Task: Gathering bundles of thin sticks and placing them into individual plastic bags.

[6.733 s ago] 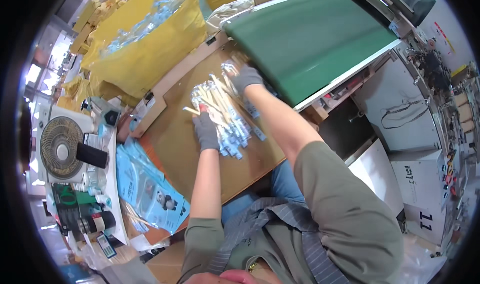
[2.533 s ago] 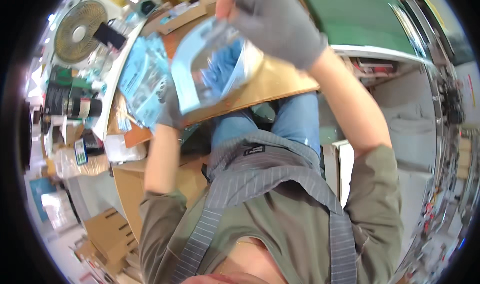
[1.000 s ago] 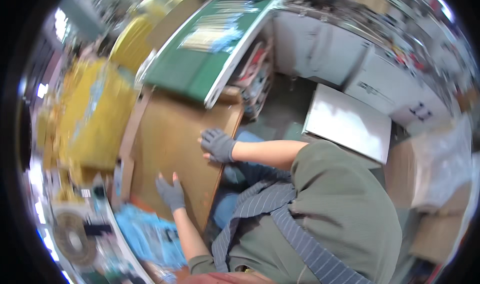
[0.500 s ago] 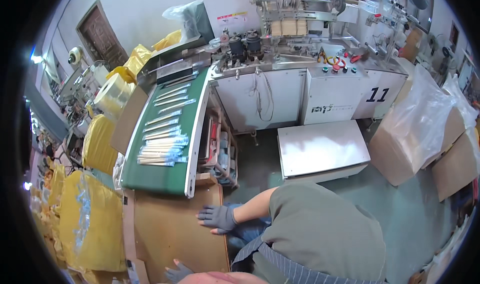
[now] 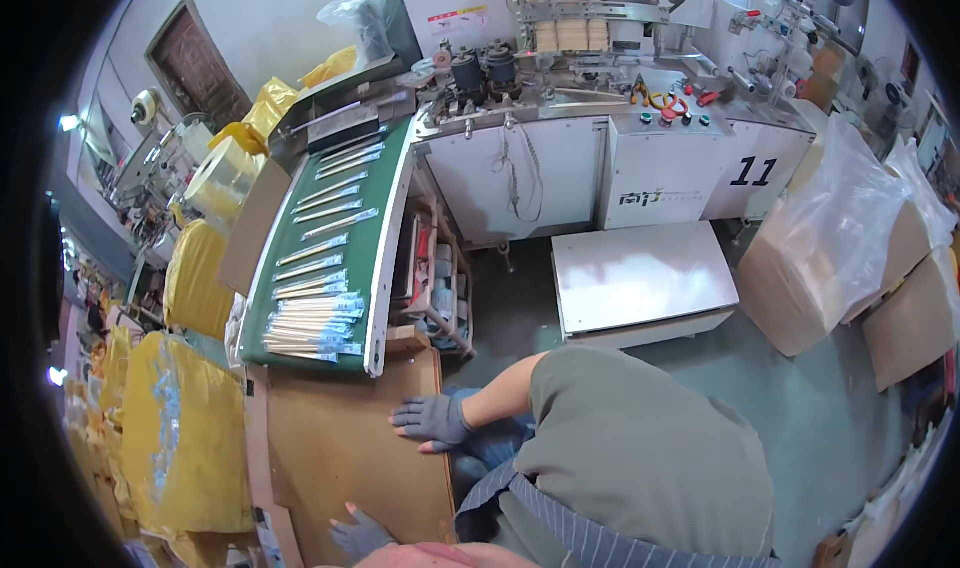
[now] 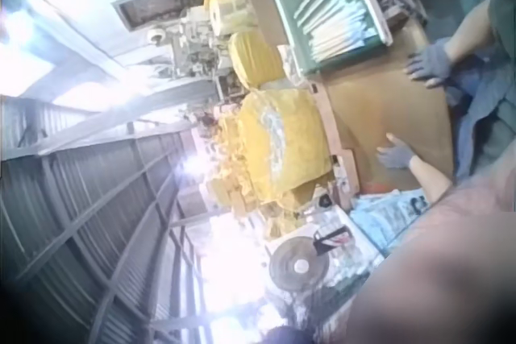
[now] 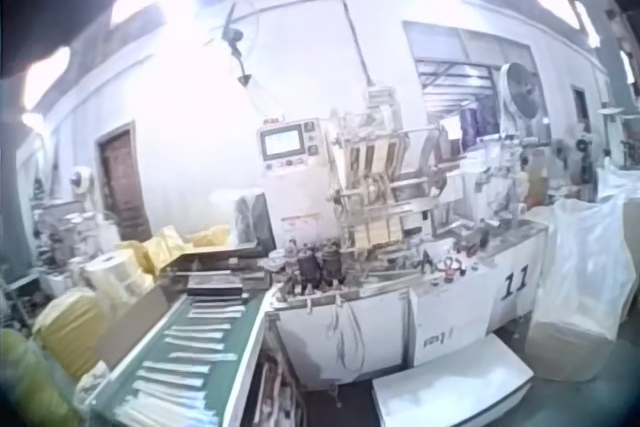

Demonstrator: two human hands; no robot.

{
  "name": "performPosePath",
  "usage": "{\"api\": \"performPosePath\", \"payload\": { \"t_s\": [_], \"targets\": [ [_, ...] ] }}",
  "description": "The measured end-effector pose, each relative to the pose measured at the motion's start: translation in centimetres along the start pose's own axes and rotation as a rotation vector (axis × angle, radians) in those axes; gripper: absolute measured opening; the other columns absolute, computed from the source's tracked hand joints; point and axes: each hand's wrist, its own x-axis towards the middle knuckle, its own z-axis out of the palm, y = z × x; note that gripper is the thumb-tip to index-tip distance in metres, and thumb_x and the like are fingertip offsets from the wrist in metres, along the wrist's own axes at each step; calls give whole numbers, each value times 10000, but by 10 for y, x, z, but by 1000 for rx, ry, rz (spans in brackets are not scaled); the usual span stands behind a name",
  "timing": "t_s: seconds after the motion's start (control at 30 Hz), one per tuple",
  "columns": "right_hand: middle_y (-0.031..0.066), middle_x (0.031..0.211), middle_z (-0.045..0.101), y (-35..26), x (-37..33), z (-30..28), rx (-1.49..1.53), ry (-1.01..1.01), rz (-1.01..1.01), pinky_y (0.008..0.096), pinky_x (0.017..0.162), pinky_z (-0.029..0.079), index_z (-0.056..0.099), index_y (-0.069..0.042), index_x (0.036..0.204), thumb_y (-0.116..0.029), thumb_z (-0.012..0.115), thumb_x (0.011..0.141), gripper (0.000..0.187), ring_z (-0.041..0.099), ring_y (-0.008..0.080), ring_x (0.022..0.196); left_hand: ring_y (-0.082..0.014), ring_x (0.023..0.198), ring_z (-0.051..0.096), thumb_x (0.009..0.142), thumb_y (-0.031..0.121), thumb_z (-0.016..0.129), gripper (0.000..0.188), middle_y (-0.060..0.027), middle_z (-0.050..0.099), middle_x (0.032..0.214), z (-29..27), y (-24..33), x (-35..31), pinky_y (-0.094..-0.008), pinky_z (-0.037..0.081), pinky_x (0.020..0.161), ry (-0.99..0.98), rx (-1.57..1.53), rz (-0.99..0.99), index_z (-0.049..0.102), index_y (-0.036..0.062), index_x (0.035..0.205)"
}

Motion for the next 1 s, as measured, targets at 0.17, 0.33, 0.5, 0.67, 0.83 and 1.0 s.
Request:
{"api": "performPosePath", "payload": {
  "t_s": [0.17,0.33,0.5,0.67,0.83,1.0],
  "targets": [
    [250,1378,401,-27,-3,12,92,-56,-220,536,1077,256,441,26,1273,-483,528,856,664,358,388,1311,-350,1286,376,893,591,445,725,-227,413,1373,-10,6,-2,-440,317,1050,-45,24,-17,444,2,1316],
    [241,1380,406,-41,-3,10,139,-50,-167,528,1079,259,451,23,1273,-480,542,848,665,364,378,1311,-348,1276,393,889,598,446,727,-228,428,1360,1,3,-1,-438,319,1051,-15,19,-12,458,1,1305],
    [230,1381,411,-41,-3,13,133,-34,-162,518,1078,267,455,22,1273,-477,544,844,664,372,367,1308,-330,1287,385,884,620,426,742,-208,424,1374,0,1,0,-435,315,1045,-35,43,-18,455,23,1323],
    [229,1338,450,-41,-3,13,126,20,-170,522,1066,288,484,-1,1237,-496,558,801,664,405,371,1278,-312,1301,375,884,632,408,749,-187,418,1391,2,-1,0,-436,307,1042,-49,50,-28,449,41,1341],
    [233,1338,448,-41,-5,13,129,21,-163,521,1072,283,484,-1,1240,-495,558,800,666,395,375,1285,-343,1284,389,879,607,456,737,-227,428,1363,-2,4,-2,-433,328,1037,-28,-2,-16,460,12,1314],
    [234,1363,423,-40,-2,11,154,-27,-187,517,1069,281,462,14,1261,-466,532,847,637,381,372,1298,-365,1224,444,875,614,456,734,-230,479,1309,-8,2,-6,-454,350,1011,37,45,-23,494,-1,1274]
  ]
}}
